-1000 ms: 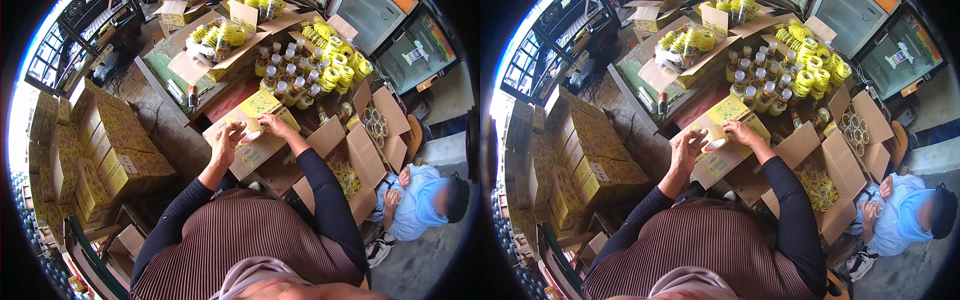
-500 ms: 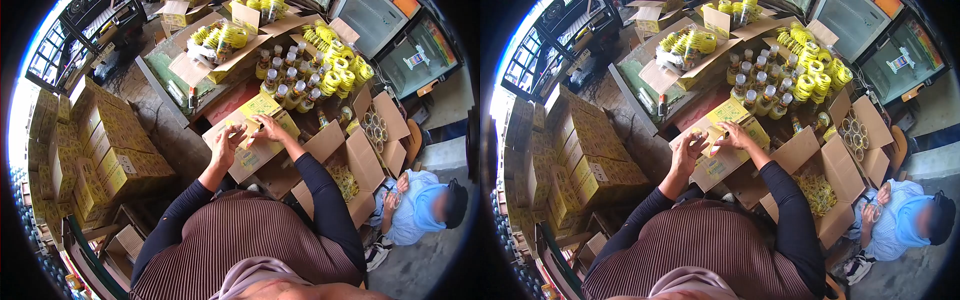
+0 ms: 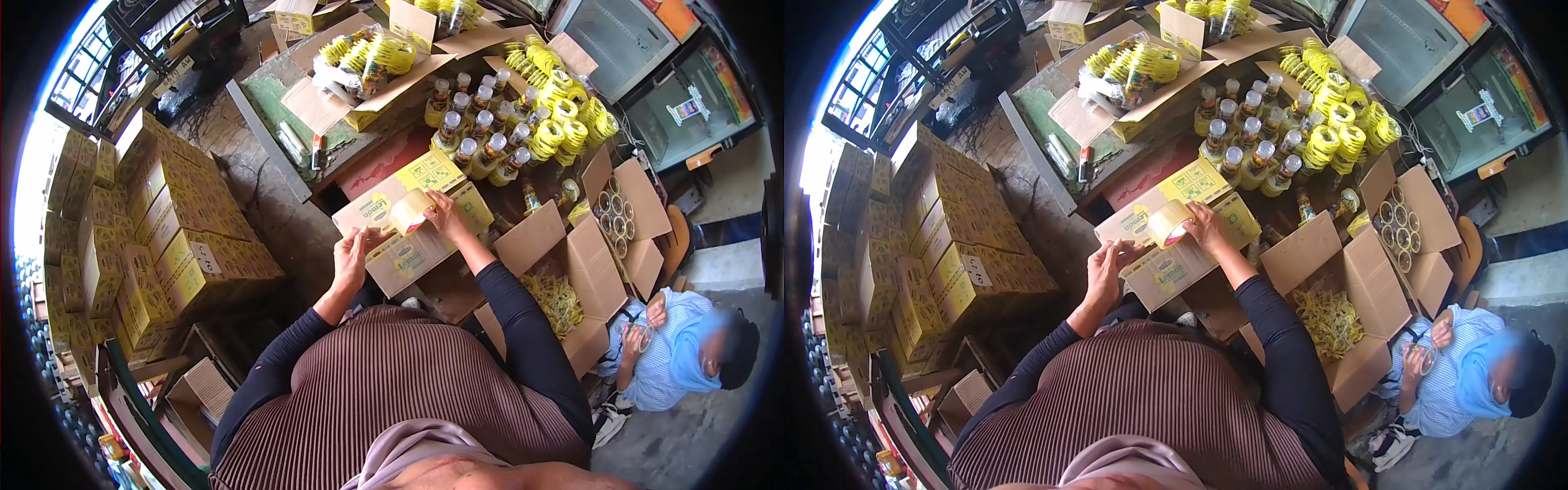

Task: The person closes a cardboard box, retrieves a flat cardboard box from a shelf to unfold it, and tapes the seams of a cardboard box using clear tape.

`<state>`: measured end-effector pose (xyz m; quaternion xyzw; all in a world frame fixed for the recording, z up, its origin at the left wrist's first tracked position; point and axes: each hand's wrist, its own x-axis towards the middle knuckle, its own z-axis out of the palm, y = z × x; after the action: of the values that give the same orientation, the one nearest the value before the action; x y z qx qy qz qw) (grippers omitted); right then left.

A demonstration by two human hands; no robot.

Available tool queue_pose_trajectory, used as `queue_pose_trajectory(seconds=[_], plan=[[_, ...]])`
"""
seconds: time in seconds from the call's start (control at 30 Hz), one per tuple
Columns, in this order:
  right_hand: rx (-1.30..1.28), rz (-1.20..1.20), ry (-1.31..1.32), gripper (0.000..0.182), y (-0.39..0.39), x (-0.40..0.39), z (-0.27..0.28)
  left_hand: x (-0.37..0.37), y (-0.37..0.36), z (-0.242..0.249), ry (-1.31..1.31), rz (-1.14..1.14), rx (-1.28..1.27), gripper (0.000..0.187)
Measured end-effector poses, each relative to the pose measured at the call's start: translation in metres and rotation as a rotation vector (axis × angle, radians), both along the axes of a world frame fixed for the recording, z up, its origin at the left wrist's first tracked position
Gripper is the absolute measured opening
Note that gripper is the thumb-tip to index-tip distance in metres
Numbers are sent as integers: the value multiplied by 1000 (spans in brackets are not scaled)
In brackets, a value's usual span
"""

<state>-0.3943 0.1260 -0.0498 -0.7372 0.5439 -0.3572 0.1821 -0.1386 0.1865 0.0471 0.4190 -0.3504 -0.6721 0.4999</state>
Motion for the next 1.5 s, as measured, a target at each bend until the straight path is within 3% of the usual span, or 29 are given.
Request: queue_pose_trajectory(seconds=[0.07,0.23,0.33,0.63,0.93,1.37,1.5], plan=[[-28,19,18,46,1,0,-3,4,3,-8,-44,25,-18,29],[161,-14,123,53,9,10,36,16,8,-2,-583,0,-120,31],[20,33,170,57,8,13,27,26,12,-31,-721,30,-149,33],[98,119,239,61,5,25,37,41,23,-75,-1020,101,-225,33],[161,188,262,55,7,30,49,47,37,-98,-1090,85,-211,33],[150,195,357,59,9,38,49,40,44,-132,-1066,137,-162,33],[151,204,406,59,11,40,52,35,44,-123,-1073,131,-156,31]])
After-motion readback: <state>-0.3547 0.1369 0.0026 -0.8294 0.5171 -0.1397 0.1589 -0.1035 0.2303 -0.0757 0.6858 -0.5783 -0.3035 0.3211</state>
